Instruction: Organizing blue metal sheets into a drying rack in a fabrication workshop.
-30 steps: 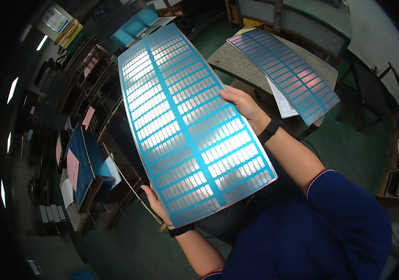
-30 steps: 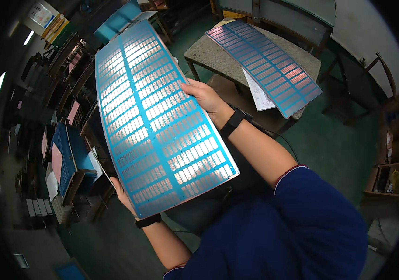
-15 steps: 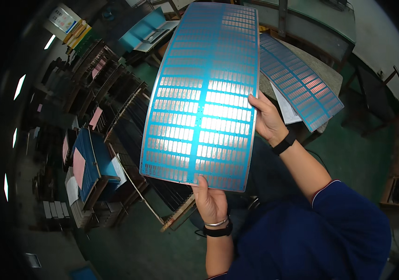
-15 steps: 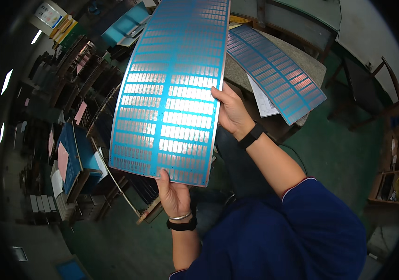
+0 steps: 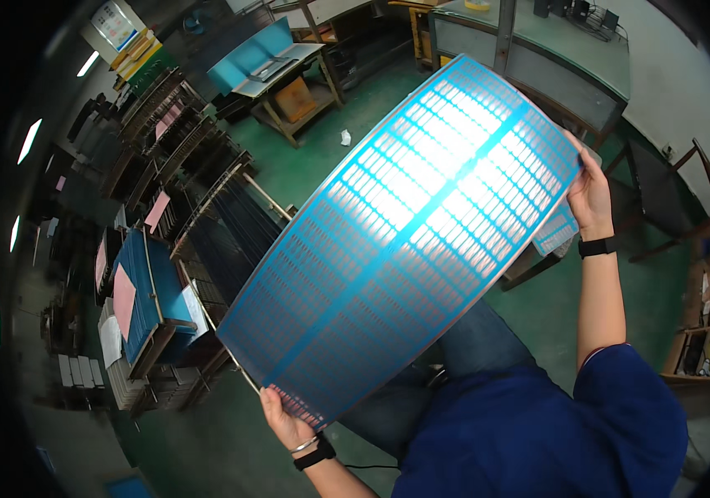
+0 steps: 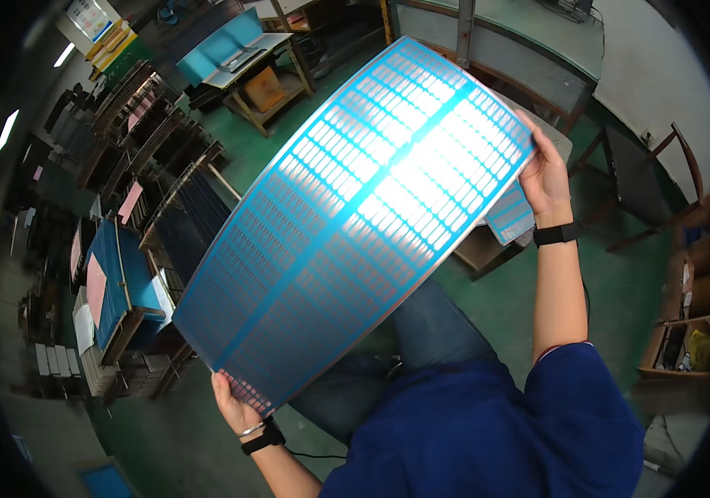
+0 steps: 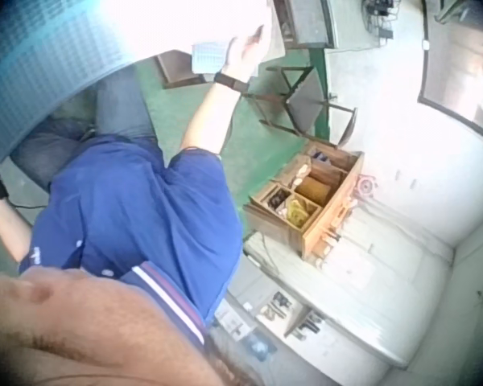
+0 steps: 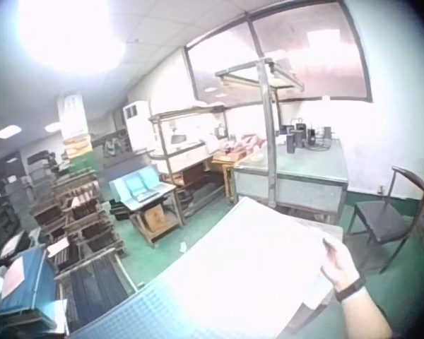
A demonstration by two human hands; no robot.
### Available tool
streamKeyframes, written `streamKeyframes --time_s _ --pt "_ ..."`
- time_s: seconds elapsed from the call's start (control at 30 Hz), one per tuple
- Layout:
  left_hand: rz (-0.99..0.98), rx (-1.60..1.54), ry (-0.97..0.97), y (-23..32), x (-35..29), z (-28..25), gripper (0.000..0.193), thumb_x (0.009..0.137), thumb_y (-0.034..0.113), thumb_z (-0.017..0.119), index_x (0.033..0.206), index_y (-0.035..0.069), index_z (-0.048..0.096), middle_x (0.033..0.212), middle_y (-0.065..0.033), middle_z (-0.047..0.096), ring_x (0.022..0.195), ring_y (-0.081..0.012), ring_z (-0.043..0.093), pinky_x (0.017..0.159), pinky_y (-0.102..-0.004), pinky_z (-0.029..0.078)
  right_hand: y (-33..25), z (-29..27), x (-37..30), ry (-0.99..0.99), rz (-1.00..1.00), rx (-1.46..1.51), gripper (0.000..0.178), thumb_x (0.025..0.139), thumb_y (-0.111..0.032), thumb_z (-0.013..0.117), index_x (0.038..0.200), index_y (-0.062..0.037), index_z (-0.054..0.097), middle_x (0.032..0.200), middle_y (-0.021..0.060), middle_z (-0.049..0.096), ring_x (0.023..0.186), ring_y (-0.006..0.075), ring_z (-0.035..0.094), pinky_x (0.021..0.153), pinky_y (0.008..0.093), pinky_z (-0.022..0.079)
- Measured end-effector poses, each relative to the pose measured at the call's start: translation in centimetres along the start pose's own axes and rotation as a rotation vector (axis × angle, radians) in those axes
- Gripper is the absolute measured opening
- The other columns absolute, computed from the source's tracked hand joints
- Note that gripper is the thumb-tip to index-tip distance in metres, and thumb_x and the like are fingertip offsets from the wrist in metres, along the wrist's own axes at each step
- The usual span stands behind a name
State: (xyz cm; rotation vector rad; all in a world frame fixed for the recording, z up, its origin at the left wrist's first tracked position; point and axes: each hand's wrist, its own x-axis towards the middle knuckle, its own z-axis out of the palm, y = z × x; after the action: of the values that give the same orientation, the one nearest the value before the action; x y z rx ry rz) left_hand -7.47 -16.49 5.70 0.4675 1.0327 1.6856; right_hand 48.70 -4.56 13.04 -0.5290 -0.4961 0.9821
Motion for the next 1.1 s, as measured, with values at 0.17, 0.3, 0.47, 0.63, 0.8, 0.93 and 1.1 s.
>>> streamKeyframes --time_s 0.17,0.3,0.47,0.63,0.8,0.93,1.1 --pt "0.042 0.142 0.083 2.1 -0.4 -2.4 0.014 0.092 0.017 0.053 0.098 0.004 0.054 0.089 -0.0016 0.06 0.08 -0.0116 0.059 0.071 -0.0262 0.05 -1.6 0.6 -2.0 -0.131 0.173 -0.379 0.046 0.095 -0.025 0.042 0.125 0.0093 0.045 0.112 0.0168 0.059 0.095 0.0148 0.061 0.079 0.0256 0.051" --pt "0.041 0.289 0.193 2.4 -0.9 -3.8 0.02 0.092 0.02 0.052 0.101 0.002 0.054 0.092 -0.0055 0.06 0.082 -0.0151 0.061 0.072 -0.0279 0.052 -2.6 1.5 -2.9 -0.276 0.304 -0.633 0.041 0.088 -0.022 0.057 0.117 0.0079 0.053 0.1 0.0103 0.063 0.084 0.0106 0.061 0.073 0.0213 0.049" --pt "-0.155 0.409 0.291 3.0 -1.0 -7.2 0.038 0.085 0.049 0.051 0.075 0.013 0.052 0.058 -0.0045 0.052 0.042 -0.0218 0.047 0.038 -0.0345 0.041 -1.6 3.1 -3.4 -0.324 0.315 -0.667 0.035 0.089 -0.017 0.056 0.115 0.0065 0.056 0.099 0.0118 0.064 0.085 0.0117 0.062 0.073 0.0227 0.051" --pt "-0.194 0.476 0.376 3.7 -2.6 -3.3 0.041 0.084 0.051 0.048 0.07 0.012 0.05 0.056 -0.0069 0.052 0.039 -0.0225 0.047 0.036 -0.0355 0.041 -1.3 3.8 -3.5 -0.342 0.335 -0.598 0.037 0.087 -0.019 0.06 0.115 0.0053 0.056 0.097 0.0098 0.065 0.076 0.0087 0.063 0.062 0.0174 0.051" --pt "-0.056 0.301 0.425 5.0 -1.7 -7.7 0.043 0.088 0.051 0.045 0.074 0.01 0.05 0.057 -0.0077 0.053 0.04 -0.0241 0.048 0.037 -0.0397 0.042 -0.5 4.6 -3.1 -0.327 0.333 -0.544 0.04 0.087 -0.018 0.061 0.12 0.0023 0.051 0.096 0.0079 0.064 0.083 0.0112 0.062 0.072 0.0227 0.051" --pt "0.434 0.141 -0.001 6.1 -2.7 -2.4 0.037 0.092 0.032 0.051 0.11 0.0 0.052 0.119 -0.0113 0.053 0.11 -0.0241 0.052 0.094 -0.04 0.043 -1.1 2.5 -1.3 -0.348 0.129 -0.647 0.031 0.086 -0.011 0.062 0.115 -0.0045 0.052 0.096 0.0045 0.063 0.087 0.0103 0.059 0.078 0.0227 0.046" --pt "0.824 0.785 -0.106 4.6 -0.7 -1.6 0.019 0.096 0.023 0.038 0.098 0.006 0.046 0.135 -0.0208 0.038 0.121 -0.0304 0.044 0.094 -0.0345 0.046 4.2 -2.9 2.9 -0.483 -0.316 -0.112 0.028 0.093 -0.028 0.049 0.114 -0.0097 0.052 0.134 0.0163 0.043 0.123 0.0214 0.041 0.1 0.0353 0.038"
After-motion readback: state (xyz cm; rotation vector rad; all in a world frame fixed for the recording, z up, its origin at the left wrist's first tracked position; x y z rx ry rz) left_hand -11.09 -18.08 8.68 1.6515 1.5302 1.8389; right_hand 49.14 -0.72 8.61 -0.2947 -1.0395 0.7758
